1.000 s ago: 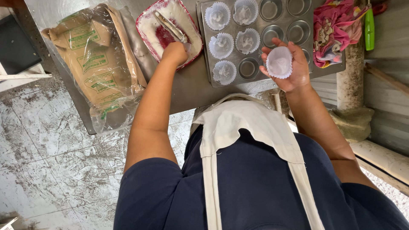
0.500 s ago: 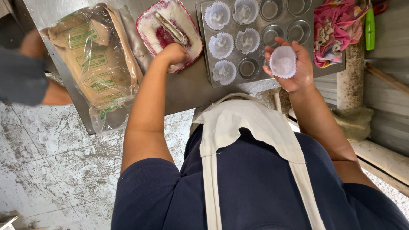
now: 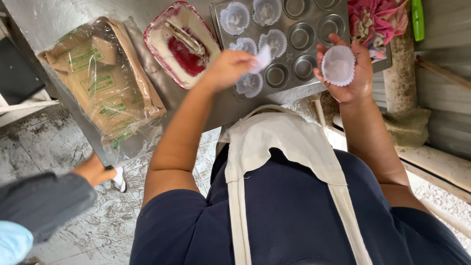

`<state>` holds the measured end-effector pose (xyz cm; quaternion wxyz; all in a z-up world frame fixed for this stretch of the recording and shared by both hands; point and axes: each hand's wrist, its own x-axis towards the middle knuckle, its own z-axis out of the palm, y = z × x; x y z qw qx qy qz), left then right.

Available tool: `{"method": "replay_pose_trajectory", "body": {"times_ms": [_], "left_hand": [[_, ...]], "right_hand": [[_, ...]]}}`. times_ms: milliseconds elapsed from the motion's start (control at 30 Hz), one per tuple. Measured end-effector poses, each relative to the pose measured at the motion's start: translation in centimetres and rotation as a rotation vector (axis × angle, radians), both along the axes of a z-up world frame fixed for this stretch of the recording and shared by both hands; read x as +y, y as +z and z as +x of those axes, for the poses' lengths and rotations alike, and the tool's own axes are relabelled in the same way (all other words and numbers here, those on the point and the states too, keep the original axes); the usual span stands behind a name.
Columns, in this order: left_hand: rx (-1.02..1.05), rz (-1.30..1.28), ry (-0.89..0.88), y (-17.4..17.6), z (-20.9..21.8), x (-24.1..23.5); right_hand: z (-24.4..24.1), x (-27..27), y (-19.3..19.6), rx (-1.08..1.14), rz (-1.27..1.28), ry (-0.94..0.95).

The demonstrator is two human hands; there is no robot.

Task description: The person wipes a metal muffin tray with a pink cloth, then places white paper liners into the tray's cups. They repeat this process for a second tray, filling the cups with liners.

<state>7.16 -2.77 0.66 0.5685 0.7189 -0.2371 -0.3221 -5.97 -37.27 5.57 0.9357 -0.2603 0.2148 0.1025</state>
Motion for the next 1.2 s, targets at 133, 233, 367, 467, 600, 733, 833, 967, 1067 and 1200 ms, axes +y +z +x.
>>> {"method": "replay_pose_trajectory", "body": {"times_ms": [133,233,367,467,600,733,833,967,1067,1200], "left_hand": [[-0.483,-0.044,-0.143,1.4,-4.5,-5.5],[-0.909,0.109,-0.229,0.1,-6.2,-6.9],[-1.122,0.262,-0.375,-3.1,-6.8,-6.6],[-1.238,0.316,-0.390,-4.3,-7.0,-6.0],[-1.185,0.301,-0.395,-4.2,-6.8,-5.6],[-1.057,0.259,-0.413,-3.2,-6.7,-5.5],[-0.973,0.265,-0.393,-1.6,-6.7,-5.6],[-1.037,0.063,-0.143,2.9,-7.1,-6.2],[-1.038,-0.067,-0.099,6.2,-7.9,-7.5],[-1.147,-0.055,-0.016,8.1,-8.2,-8.5]], "right_hand": [[-0.8,-0.7,0.6,-0.014,-0.025,-0.039],[-1.4,-0.8,0.8,-0.036,-0.031,-0.055],[-2.1,-0.7,0.7,-0.010,-0.058,-0.073],[-2.3,-0.7,0.6,0.005,-0.084,-0.069],[-2.1,-0.6,0.4,0.024,-0.060,-0.065],[-1.8,0.2,0.3,0.000,-0.016,-0.035],[-1.5,1.3,0.5,-0.012,-0.054,0.002],[-0.4,3.1,0.8,0.004,-0.195,0.044],[0.4,4.5,0.6,-0.095,-0.140,0.043],[1.6,5.7,0.6,-0.078,-0.149,0.092]]}}
